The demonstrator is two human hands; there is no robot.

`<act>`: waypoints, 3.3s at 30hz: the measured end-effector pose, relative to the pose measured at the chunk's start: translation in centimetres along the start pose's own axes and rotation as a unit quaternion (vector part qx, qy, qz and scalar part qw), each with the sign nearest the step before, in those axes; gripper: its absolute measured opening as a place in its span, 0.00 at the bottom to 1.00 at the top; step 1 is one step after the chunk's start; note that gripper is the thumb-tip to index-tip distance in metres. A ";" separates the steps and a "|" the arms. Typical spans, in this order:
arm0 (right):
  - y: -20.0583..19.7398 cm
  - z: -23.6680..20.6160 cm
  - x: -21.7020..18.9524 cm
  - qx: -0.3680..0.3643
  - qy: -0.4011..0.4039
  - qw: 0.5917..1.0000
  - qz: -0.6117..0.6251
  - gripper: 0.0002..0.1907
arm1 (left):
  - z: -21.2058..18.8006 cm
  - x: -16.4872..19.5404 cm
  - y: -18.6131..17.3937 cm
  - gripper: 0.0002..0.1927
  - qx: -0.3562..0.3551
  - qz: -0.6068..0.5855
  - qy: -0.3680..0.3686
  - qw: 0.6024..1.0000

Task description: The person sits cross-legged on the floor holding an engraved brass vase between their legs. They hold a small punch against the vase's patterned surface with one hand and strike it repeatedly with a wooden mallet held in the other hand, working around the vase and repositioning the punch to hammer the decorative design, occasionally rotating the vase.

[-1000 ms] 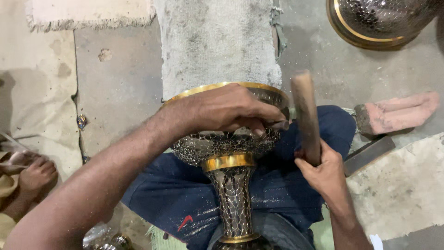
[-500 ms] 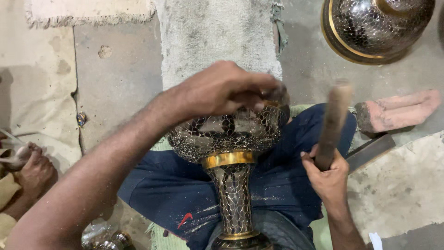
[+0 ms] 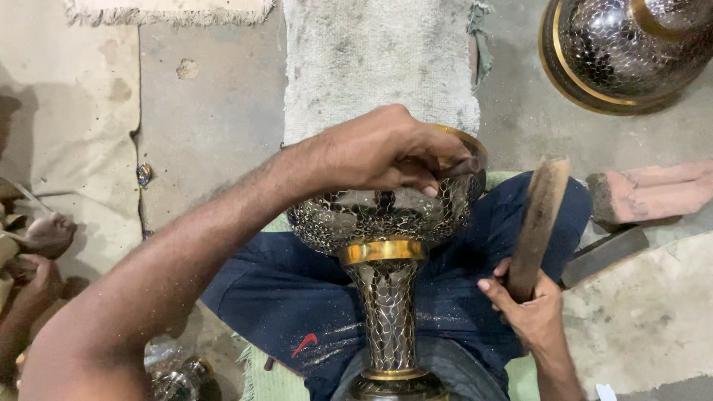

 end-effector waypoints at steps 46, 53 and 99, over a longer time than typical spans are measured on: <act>1.7 -0.9 -9.5 0.007 -0.163 0.959 -0.231 0.11 | 1.5 1.4 1.6 0.22 -0.099 0.066 0.064 0.991; 1.6 -1.1 -11.0 0.012 -0.202 0.970 -0.132 0.09 | 1.3 1.3 1.8 0.20 -0.115 0.073 0.048 0.989; -9.7 -11.6 12.9 0.210 -0.015 0.935 -0.285 0.32 | -25.0 4.8 -2.1 0.15 0.411 -0.088 -0.255 0.871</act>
Point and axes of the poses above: each hand's wrist, its own z-axis towards the middle knuckle, its own y-axis out of the palm, x = y × z, the point moved 8 cm from there along z, towards the middle knuckle, and after that the axes turned 9 degrees about z, right-handed, at the moved point
